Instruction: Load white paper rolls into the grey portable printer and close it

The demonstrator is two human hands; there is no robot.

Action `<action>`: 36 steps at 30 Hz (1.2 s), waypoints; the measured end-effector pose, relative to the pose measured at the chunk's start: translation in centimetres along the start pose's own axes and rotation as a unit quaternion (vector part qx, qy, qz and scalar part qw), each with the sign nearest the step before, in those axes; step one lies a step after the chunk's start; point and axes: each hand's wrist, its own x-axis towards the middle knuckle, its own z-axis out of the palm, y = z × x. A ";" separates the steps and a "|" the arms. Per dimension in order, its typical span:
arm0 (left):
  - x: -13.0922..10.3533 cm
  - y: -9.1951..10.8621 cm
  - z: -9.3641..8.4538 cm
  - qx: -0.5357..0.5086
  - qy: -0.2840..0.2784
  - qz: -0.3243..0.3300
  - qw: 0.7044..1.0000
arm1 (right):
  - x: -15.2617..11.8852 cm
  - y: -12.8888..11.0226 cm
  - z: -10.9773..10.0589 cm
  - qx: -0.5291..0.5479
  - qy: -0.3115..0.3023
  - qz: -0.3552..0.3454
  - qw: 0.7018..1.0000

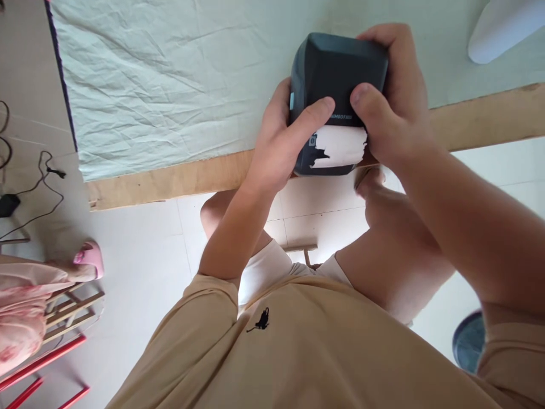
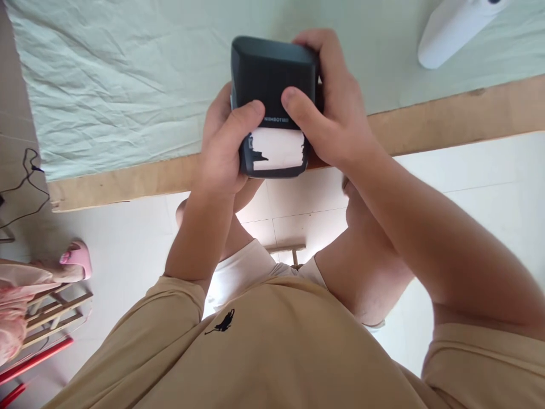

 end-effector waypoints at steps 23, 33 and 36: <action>0.5 -0.2 0.2 -0.006 -0.083 0.055 0.995 | 0.0 -0.3 -0.4 0.000 -0.008 0.019 1.000; -0.7 1.3 2.2 0.014 -0.003 0.020 1.000 | 0.3 0.4 0.4 0.042 0.046 -0.008 0.998; -0.9 1.7 2.5 0.026 0.013 -0.001 1.000 | 0.1 0.0 0.3 0.044 0.034 0.007 0.998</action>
